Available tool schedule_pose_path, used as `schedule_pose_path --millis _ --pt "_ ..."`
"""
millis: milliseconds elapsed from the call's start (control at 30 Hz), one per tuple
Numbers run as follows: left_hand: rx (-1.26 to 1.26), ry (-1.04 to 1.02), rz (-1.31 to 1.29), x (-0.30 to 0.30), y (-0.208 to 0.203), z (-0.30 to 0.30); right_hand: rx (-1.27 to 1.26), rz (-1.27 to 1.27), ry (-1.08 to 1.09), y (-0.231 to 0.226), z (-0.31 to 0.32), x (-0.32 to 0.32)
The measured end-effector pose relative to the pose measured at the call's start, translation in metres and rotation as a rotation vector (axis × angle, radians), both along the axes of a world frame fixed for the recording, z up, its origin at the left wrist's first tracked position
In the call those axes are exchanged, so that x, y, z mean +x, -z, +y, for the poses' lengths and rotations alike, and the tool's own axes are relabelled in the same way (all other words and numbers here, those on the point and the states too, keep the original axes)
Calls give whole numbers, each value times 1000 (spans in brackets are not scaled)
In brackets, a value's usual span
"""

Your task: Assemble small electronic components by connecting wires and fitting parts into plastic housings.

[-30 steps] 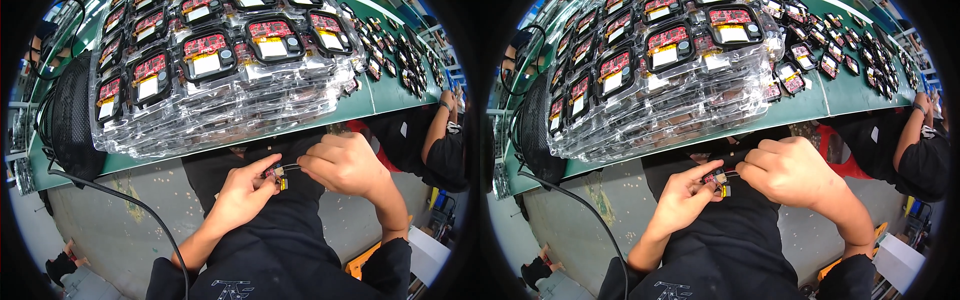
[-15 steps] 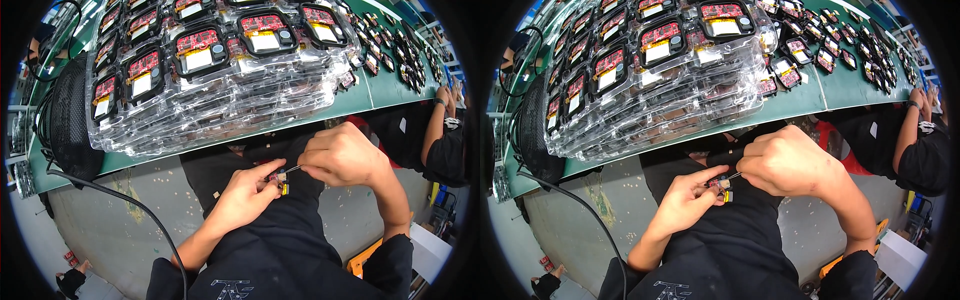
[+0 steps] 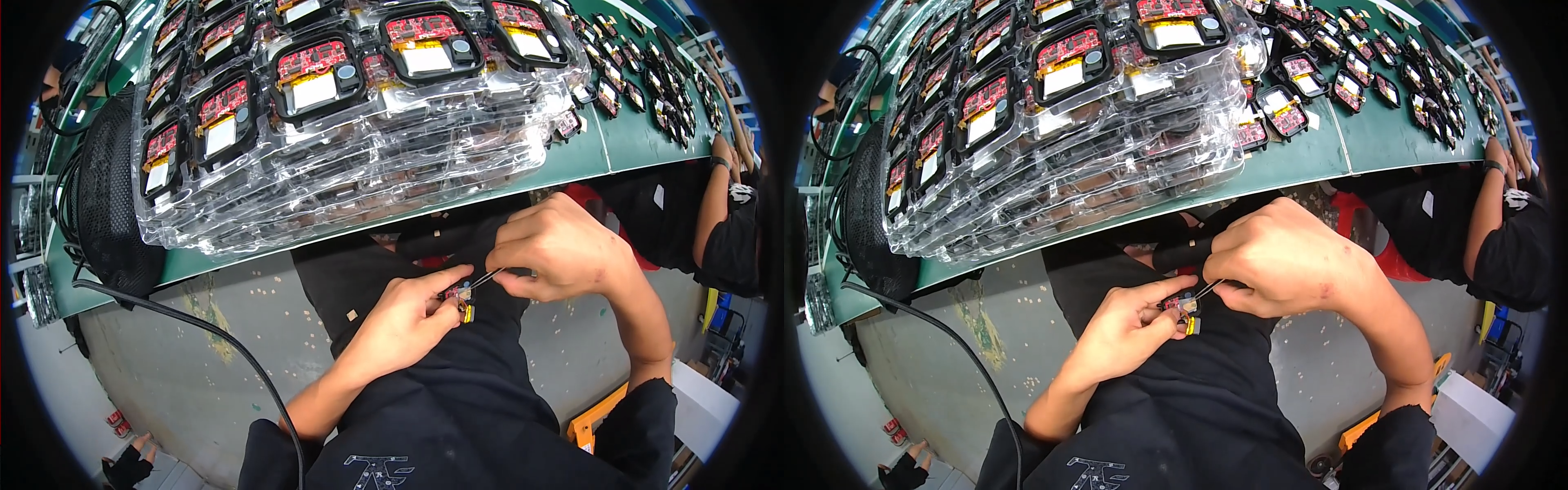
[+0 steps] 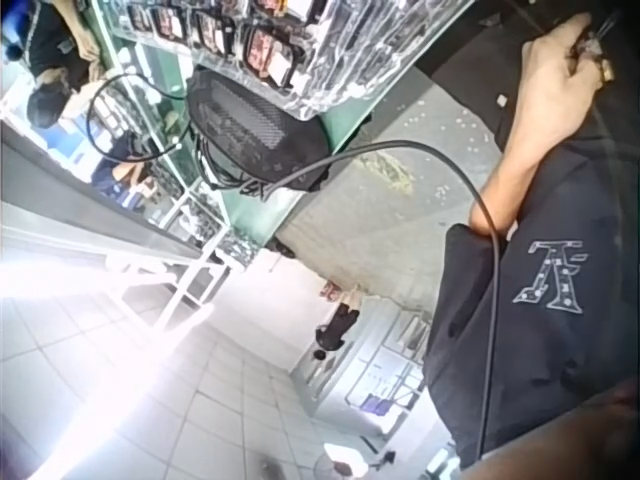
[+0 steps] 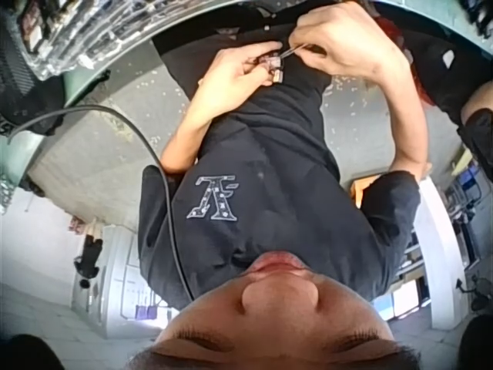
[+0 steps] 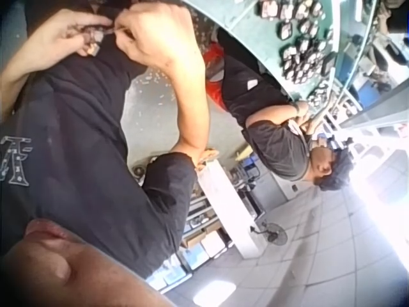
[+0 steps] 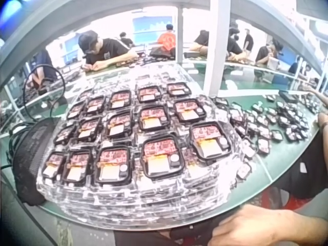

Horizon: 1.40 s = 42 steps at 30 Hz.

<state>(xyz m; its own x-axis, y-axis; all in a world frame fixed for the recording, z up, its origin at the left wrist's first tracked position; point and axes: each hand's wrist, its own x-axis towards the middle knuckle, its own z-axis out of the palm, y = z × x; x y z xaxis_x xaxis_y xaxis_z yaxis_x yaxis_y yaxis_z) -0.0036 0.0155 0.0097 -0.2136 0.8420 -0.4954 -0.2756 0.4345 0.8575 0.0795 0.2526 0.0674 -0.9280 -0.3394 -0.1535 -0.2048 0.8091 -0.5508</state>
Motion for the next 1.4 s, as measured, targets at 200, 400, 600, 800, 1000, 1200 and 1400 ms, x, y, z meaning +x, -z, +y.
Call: schedule_pose_path --millis 200,400,600,800,1000,1200,1400 --pt "3 -29 -13 0 4 -1 -4 39 -19 6 0 2" --pt "13 -154 -39 -1 6 -2 154 289 -3 1 -6 12" --pt "0 -154 -16 -1 5 -1 296 411 44 1 -18 15" --pt "-3 -142 -3 -1 7 -2 264 373 36 1 -18 16" --pt "3 -135 -1 0 7 -2 233 339 44 3 -16 16" --pt "-79 -28 29 -2 2 0 156 260 35 8 -9 17" --pt "-15 -84 14 1 7 -2 160 264 14 8 -10 16"
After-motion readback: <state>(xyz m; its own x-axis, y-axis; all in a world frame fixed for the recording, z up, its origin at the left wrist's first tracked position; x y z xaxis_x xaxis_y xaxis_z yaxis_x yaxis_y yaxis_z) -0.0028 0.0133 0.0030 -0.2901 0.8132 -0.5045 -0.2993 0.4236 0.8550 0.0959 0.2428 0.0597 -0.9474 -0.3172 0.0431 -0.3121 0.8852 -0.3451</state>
